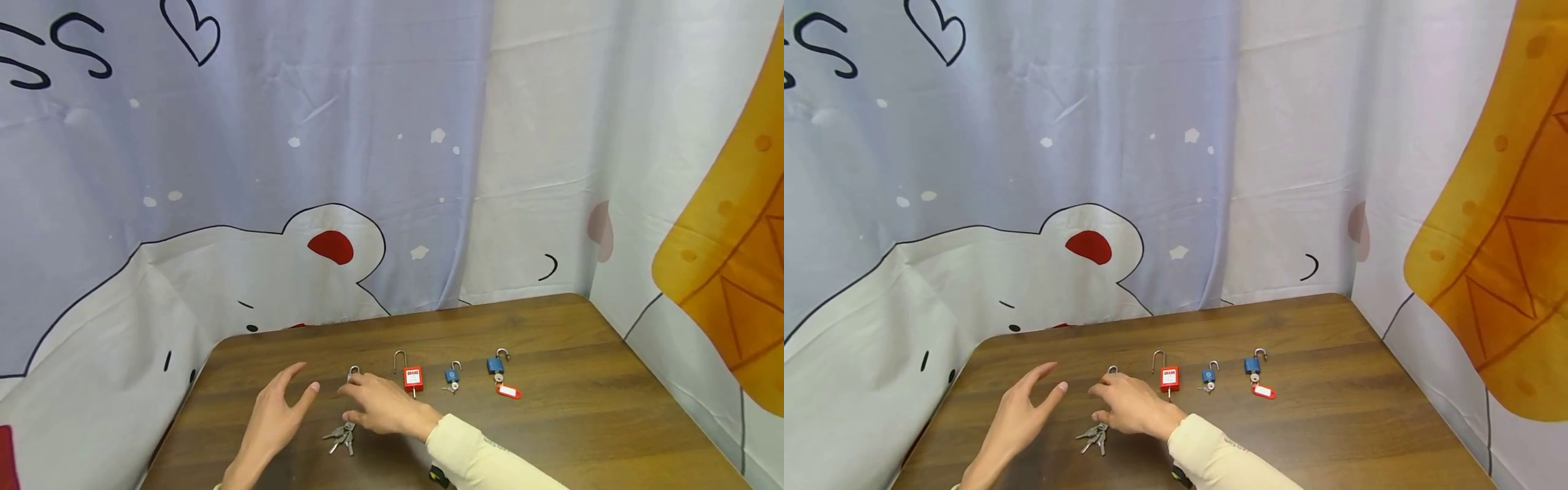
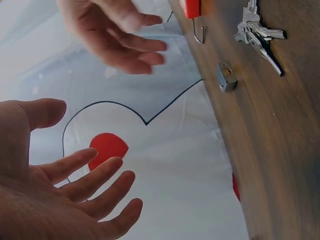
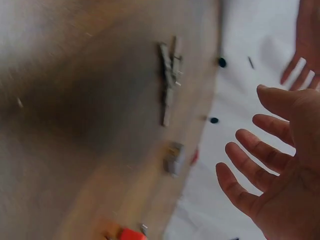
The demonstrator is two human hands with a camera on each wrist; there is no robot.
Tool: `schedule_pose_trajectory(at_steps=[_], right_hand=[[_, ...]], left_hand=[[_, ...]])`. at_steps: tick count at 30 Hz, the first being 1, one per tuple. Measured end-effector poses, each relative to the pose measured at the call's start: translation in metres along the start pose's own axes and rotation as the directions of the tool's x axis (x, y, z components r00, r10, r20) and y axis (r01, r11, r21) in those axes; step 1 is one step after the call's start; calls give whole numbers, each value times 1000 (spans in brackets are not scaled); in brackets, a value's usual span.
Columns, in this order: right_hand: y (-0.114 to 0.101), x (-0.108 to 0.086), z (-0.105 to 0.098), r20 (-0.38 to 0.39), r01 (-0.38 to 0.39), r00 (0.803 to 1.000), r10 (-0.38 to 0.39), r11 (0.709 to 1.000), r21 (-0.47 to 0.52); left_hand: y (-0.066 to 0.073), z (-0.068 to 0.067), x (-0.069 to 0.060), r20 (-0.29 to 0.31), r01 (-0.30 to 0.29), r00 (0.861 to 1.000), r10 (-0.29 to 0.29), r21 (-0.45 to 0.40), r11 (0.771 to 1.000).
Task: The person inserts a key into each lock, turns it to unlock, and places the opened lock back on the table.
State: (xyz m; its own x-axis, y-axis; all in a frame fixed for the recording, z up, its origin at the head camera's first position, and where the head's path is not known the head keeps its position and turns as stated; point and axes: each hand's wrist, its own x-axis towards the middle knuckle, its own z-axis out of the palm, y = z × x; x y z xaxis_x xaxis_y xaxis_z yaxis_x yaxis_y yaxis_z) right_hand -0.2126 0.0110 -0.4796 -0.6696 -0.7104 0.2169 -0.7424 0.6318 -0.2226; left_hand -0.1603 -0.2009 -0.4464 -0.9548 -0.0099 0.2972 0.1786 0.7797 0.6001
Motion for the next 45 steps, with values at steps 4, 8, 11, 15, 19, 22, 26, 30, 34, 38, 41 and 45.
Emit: schedule_pose_trajectory(at_steps=[4,8,11,15,19,22,26,30,34,38,41,45], right_hand=[[-4,5,14,40,-27,999,29,998,-49],[-5,8,25,52,-39,998,44,994,-103],[-7,10,30,62,-29,997,36,992,-124],[-8,11,37,80,-31,996,42,990,-140],[-12,12,43,105,-41,993,60,984,-171],[-14,11,46,122,-42,990,66,982,-186],[-15,11,50,123,-48,990,71,982,-185],[-13,11,53,116,-45,991,69,979,-197],[-13,11,55,111,-41,992,65,979,-201],[-14,11,55,118,-46,991,69,981,-191],[-15,11,54,128,-52,989,75,983,-177],[-16,11,54,128,-58,989,80,985,-163]], left_hand=[[-4,1,-1,29,30,999,-30,7,1000],[-7,2,-1,59,61,996,-62,8,998],[-9,3,-3,65,77,995,-77,5,997],[-11,3,-5,66,91,994,-91,9,996],[-11,3,-7,79,99,992,-100,20,995],[-12,4,-7,85,104,991,-106,23,994],[-12,5,-7,86,106,991,-107,22,994],[-14,6,-6,92,106,990,-108,22,994],[-15,7,-7,98,116,988,-118,29,993],[-15,7,-6,102,122,987,-125,30,992],[-14,6,-7,108,123,986,-126,27,992],[-14,6,-7,113,126,985,-128,21,992]])
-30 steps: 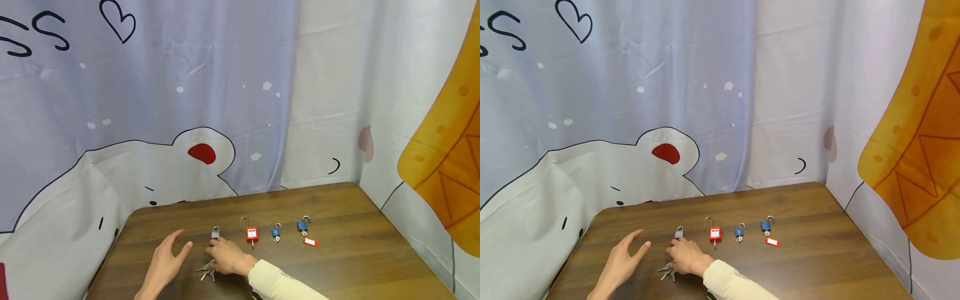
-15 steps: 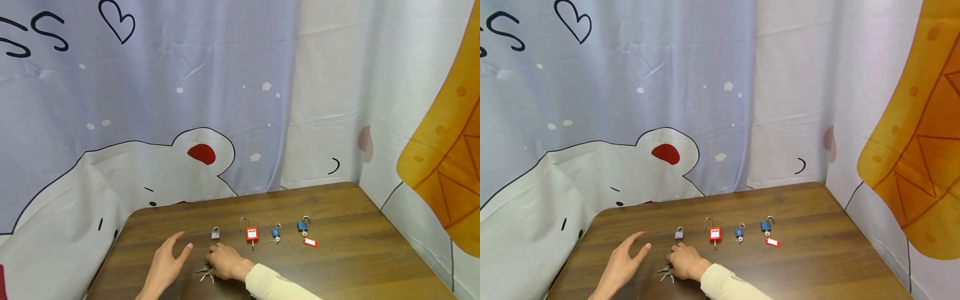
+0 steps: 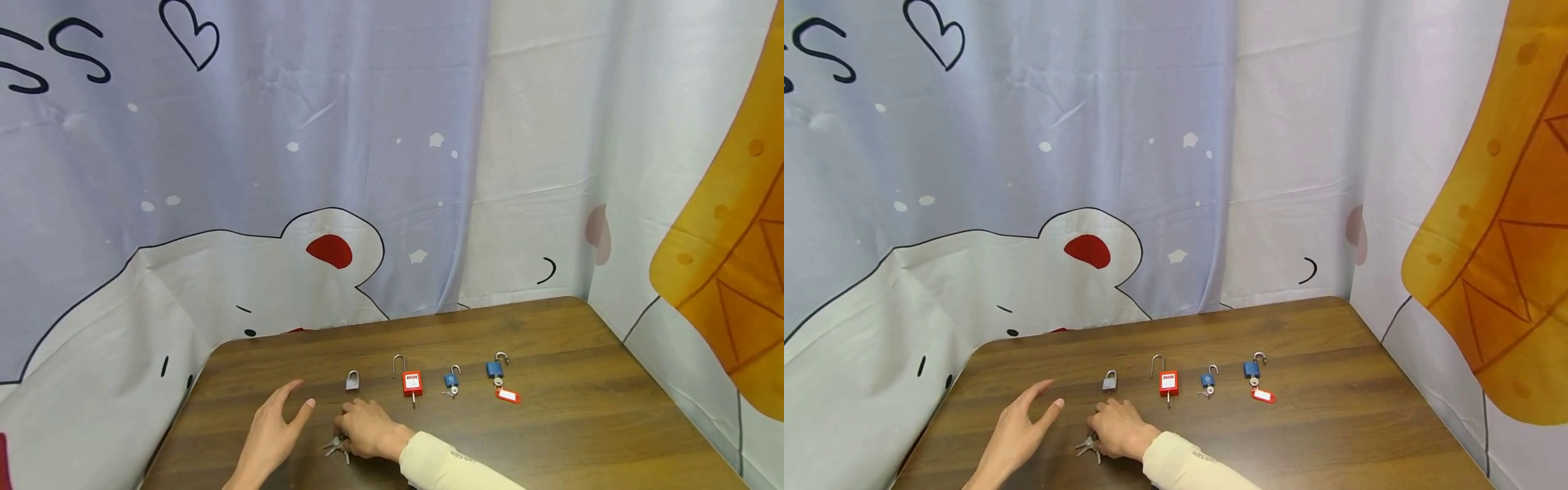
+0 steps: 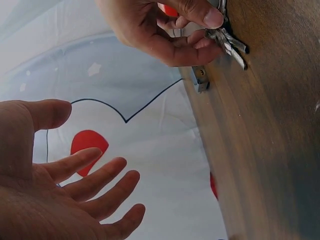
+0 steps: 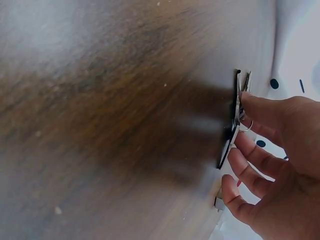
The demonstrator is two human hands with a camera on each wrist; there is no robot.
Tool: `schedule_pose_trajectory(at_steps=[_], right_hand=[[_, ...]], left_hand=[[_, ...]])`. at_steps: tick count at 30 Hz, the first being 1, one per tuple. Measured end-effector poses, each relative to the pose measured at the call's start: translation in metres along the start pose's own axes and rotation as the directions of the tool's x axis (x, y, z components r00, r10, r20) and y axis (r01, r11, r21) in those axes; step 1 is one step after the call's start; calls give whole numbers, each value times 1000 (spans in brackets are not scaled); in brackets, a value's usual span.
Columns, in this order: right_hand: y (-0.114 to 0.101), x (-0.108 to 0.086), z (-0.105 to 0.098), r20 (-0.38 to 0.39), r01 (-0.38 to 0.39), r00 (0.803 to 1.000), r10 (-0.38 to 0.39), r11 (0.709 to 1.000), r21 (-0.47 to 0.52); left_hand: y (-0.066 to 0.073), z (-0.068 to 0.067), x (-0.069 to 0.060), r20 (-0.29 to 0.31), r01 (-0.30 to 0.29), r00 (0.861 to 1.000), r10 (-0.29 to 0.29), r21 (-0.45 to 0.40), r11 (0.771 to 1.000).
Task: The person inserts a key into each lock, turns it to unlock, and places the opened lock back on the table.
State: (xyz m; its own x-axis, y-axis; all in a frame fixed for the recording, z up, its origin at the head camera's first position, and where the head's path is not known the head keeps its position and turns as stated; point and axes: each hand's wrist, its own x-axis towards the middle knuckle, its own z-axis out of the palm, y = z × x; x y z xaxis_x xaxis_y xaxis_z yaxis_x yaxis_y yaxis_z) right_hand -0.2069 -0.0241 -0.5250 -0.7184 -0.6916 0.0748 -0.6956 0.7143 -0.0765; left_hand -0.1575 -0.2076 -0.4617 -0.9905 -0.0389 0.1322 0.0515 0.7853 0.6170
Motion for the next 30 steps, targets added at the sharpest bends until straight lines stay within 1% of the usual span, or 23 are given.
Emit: schedule_pose_trajectory(at_steps=[9,17,19,21,24,27,30], right_hand=[[-1,2,4,-24,10,1000,-10,1000,15],[-1,1,2,-54,48,997,-50,998,-27],[-1,1,2,-56,47,997,-48,998,-30],[-2,1,2,-43,31,999,-32,999,-20],[-4,1,1,-6,-19,1000,19,1000,12],[-6,0,-2,29,-73,997,72,997,38],[-8,-1,-6,58,-107,993,104,993,53]], left_hand=[[-1,0,-1,0,-2,1000,2,-4,1000],[-1,0,-1,-21,-11,1000,11,-7,1000],[-1,0,-1,-24,-13,1000,13,-4,1000],[-1,0,-1,-27,-14,1000,14,-1,1000],[-1,1,-2,-35,-15,999,15,3,1000],[-1,2,-2,-39,-16,999,16,3,1000],[-1,3,-3,-33,-17,999,17,-5,1000]])
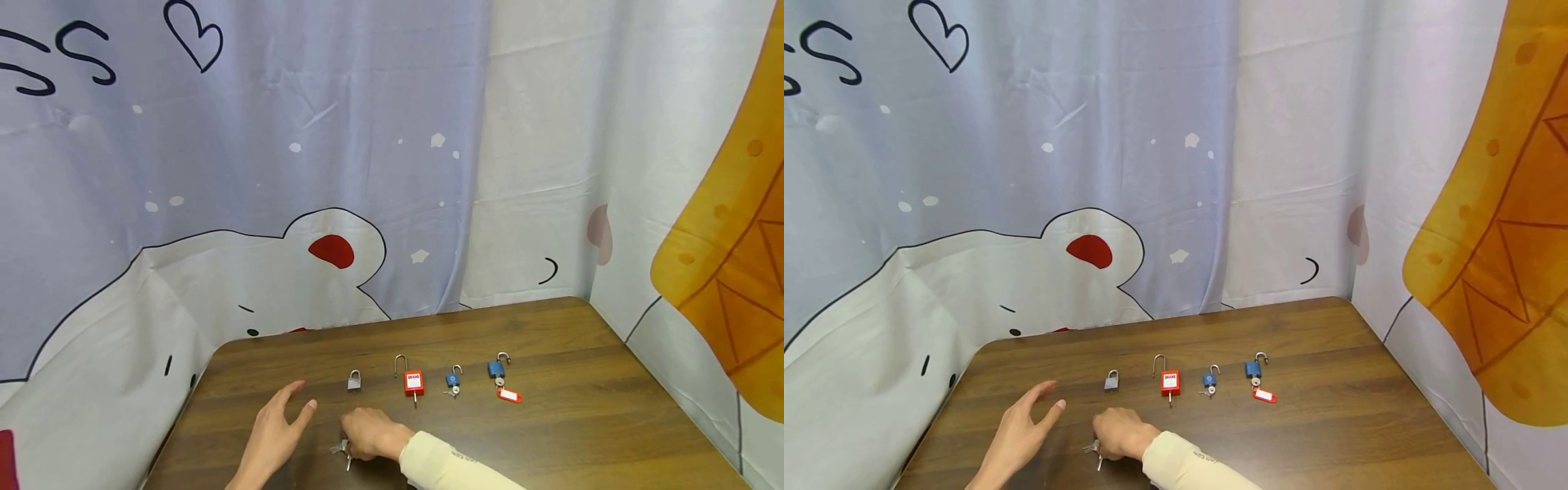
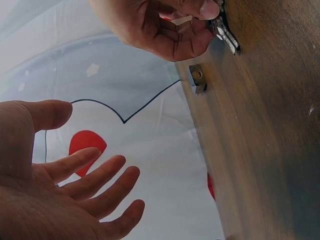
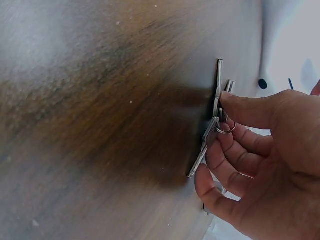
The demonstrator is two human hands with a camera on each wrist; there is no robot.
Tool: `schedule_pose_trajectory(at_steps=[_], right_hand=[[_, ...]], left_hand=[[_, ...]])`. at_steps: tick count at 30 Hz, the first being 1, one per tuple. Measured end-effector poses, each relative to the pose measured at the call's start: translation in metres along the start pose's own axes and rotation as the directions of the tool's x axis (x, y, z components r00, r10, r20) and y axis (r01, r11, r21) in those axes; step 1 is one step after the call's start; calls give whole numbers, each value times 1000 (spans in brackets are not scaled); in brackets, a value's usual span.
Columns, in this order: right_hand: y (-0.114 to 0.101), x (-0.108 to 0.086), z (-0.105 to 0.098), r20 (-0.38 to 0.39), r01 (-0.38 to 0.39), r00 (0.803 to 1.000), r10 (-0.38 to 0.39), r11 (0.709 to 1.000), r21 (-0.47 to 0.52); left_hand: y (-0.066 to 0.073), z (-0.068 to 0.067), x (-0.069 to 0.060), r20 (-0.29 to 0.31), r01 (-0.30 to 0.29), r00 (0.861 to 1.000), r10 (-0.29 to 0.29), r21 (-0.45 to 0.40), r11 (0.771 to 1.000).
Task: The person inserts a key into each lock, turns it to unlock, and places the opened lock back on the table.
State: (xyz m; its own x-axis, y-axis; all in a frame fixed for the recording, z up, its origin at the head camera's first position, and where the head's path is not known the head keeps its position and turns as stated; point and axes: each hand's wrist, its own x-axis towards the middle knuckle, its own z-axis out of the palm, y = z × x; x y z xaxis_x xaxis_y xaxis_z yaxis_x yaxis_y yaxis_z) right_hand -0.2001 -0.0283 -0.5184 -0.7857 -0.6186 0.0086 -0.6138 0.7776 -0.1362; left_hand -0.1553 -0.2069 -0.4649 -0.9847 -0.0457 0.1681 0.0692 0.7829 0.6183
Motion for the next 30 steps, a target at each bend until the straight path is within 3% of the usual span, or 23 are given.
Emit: schedule_pose_trajectory(at_steps=[8,14,25,30], right_hand=[[-2,1,-1,52,-31,998,29,999,29],[1,1,0,68,6,998,-8,1000,31],[7,-6,-7,14,70,997,-73,989,129],[10,-7,-15,-28,95,995,-92,988,125]], left_hand=[[1,0,0,0,-5,1000,5,-7,1000],[0,0,0,-5,-1,1000,1,-1,1000],[0,-3,-1,-20,4,1000,-4,10,1000],[1,-4,0,-19,12,1000,-11,11,1000]])
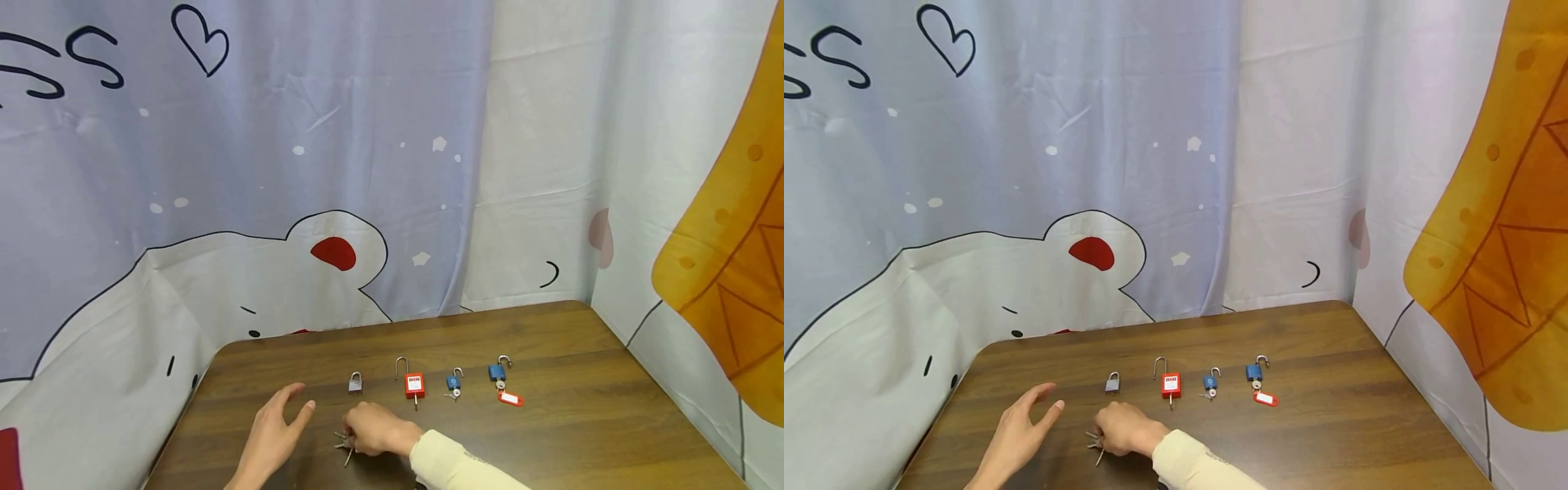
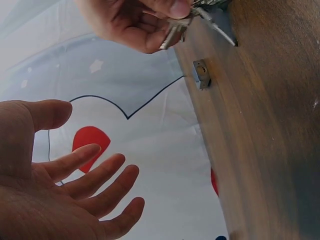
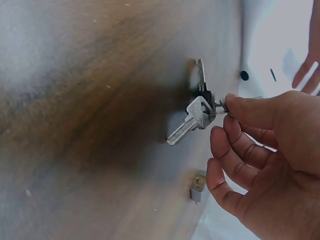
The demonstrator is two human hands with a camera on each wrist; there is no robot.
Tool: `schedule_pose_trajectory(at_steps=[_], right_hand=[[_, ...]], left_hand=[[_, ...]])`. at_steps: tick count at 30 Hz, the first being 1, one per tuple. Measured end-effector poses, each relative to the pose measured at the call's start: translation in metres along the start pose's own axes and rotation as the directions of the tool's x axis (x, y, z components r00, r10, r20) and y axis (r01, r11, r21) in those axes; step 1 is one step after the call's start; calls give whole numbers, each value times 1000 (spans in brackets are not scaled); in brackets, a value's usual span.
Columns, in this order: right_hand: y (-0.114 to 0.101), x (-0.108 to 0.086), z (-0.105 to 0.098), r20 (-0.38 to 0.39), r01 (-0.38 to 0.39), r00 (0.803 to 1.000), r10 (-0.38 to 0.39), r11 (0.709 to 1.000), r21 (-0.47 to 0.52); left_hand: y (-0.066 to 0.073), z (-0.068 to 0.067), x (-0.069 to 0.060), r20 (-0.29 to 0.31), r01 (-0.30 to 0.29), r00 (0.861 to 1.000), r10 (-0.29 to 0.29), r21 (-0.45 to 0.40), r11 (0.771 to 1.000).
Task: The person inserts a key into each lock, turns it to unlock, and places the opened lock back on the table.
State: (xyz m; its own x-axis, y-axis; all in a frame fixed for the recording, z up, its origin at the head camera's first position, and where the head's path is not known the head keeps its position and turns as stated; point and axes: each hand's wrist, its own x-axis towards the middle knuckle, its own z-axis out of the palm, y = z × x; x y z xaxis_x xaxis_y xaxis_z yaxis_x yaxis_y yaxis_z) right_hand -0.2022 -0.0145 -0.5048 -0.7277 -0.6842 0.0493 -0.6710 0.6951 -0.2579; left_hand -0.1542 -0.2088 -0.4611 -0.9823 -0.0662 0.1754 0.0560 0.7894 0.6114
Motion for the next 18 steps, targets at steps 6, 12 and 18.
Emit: schedule_pose_trajectory(at_steps=[6,12,18], right_hand=[[4,-3,-12,-10,11,1000,-10,1000,25],[14,-9,-25,-37,30,999,-28,997,72],[25,-18,-43,-83,57,995,-49,994,97]], left_hand=[[0,-1,-1,-3,-4,1000,4,-8,1000],[0,1,-1,-24,-18,1000,18,-15,1000],[1,1,0,-25,-29,999,29,-22,999]])
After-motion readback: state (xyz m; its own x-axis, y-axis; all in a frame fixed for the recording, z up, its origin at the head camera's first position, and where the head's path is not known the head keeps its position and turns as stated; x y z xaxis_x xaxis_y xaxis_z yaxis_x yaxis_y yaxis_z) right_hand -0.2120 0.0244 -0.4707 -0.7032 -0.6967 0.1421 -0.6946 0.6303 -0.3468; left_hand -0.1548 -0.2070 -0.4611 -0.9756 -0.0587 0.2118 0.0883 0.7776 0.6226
